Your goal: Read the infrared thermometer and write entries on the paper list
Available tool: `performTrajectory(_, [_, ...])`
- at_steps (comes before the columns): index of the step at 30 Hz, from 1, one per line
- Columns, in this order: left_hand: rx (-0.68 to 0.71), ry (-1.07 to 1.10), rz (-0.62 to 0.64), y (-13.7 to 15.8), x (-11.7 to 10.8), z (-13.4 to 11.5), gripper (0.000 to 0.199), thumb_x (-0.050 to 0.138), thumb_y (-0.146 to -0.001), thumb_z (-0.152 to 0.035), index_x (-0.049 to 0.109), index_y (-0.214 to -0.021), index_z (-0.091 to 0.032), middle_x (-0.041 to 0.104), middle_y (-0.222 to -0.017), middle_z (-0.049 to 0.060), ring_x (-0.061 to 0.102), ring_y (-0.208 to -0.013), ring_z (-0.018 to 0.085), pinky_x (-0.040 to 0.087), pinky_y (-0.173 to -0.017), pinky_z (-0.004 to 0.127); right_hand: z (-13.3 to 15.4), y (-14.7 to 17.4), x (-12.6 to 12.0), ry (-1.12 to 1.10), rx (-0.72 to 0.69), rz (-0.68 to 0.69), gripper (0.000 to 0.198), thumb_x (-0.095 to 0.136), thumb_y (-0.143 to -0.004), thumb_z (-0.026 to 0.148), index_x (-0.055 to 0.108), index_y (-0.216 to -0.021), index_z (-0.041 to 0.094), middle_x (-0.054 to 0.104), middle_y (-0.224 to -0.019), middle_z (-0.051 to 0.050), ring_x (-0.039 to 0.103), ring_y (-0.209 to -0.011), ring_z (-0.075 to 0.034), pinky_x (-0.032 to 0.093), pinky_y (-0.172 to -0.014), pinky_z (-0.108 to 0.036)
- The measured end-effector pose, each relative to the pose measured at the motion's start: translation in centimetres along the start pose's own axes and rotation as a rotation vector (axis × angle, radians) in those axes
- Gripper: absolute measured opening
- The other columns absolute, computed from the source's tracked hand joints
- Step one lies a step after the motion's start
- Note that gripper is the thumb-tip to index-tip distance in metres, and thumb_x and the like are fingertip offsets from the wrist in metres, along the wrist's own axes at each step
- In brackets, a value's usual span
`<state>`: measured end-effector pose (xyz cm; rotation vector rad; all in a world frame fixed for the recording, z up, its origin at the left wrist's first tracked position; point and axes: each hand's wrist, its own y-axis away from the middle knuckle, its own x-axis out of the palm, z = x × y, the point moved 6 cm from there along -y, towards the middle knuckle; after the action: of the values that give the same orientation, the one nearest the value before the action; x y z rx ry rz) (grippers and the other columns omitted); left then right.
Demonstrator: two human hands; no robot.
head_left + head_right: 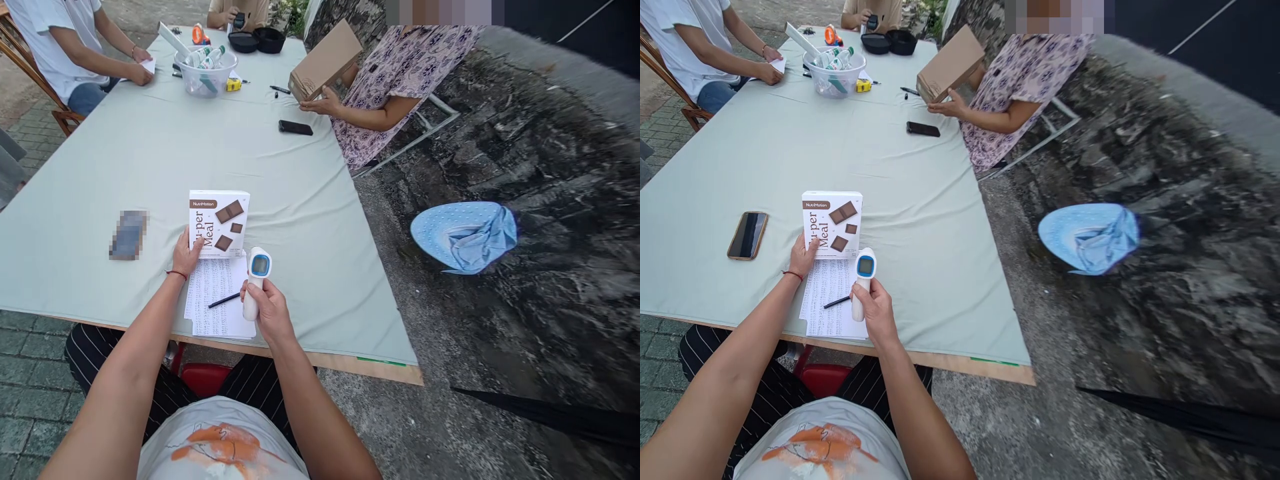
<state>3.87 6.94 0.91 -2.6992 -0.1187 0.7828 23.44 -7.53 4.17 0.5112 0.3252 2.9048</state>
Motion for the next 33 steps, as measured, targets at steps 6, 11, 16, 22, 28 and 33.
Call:
performTrajectory(6, [0.016, -0.003, -0.001, 0.0, -0.1, -0.2, 0.058, 0.04, -0.09, -0.064, 0.055, -0.124, -0.02, 0.065, -0.107, 0.011, 0.059, -0.1, 0.026, 0.047, -0.091, 0.04, 0.1, -0.4, -1.5, 0.025, 0.007, -0.068, 0.034, 0.072, -0.066, 0.047, 0.06, -0.082, 0.019, 0.058, -0.068, 0.002, 0.05, -0.064, -0.013, 0.041, -0.061, -0.027])
performTrajectory(11, [0.005, -0.009, 0.008, 0.1, -0.2, -0.3, 0.058, 0.04, -0.09, -0.063, 0.055, -0.125, -0.02, 0.064, -0.111, 0.011, 0.058, -0.104, 0.026, 0.047, -0.093, 0.041, -0.8, -2.1, -5.5, 0.158, 0.032, -0.234, 0.039, 0.072, -0.059, 0.05, 0.058, -0.077, 0.019, 0.056, -0.063, 0.003, 0.047, -0.06, -0.013, 0.038, -0.058, -0.026])
performTrajectory(16, [-0.01, 0.016, 0.017, 0.1, -0.2, -0.4, 0.057, 0.043, -0.089, -0.062, 0.055, -0.125, -0.02, 0.064, -0.111, 0.011, 0.059, -0.103, 0.026, 0.047, -0.092, 0.041, -1.5, -3.3, -10.4, 0.464, 0.021, -0.344, 0.04, 0.062, -0.065, 0.053, 0.061, -0.083, 0.018, 0.054, -0.067, 0.001, 0.046, -0.064, -0.015, 0.036, -0.06, -0.028])
performTrajectory(22, [-0.064, 0.048, 0.044, 0.1, -0.1, -0.4, 0.058, 0.064, -0.078, -0.057, 0.056, -0.124, -0.023, 0.065, -0.109, 0.007, 0.059, -0.102, 0.026, 0.047, -0.09, 0.041, -2.2, -3.8, -14.7, 1.203, -0.081, -0.471, 0.048, 0.058, -0.073, 0.04, 0.061, -0.117, 0.022, 0.058, -0.1, -0.01, 0.052, -0.092, -0.026, 0.038, -0.067, -0.032])
performTrajectory(28, [-0.064, 0.043, 0.045, 0.1, 0.0, -0.4, 0.055, 0.064, -0.079, -0.053, 0.056, -0.123, -0.022, 0.066, -0.109, 0.008, 0.06, -0.102, 0.026, 0.048, -0.09, 0.042, -3.0, -4.2, -15.5, 1.387, -0.126, -0.449, 0.048, 0.055, -0.078, 0.039, 0.058, -0.122, 0.019, 0.055, -0.102, -0.013, 0.051, -0.095, -0.028, 0.04, -0.074, -0.037])
performTrajectory(33, [-0.076, 0.142, 0.07, 0.0, -0.2, -0.1, 0.058, 0.066, -0.076, -0.055, 0.055, -0.122, -0.021, 0.065, -0.116, 0.009, 0.061, -0.107, 0.027, 0.048, -0.094, 0.044, -1.6, -3.0, -11.5, 1.392, -0.435, -0.407, 0.044, 0.055, -0.083, 0.033, 0.058, -0.124, 0.017, 0.053, -0.114, -0.017, 0.046, -0.105, -0.032, 0.038, -0.088, -0.045])
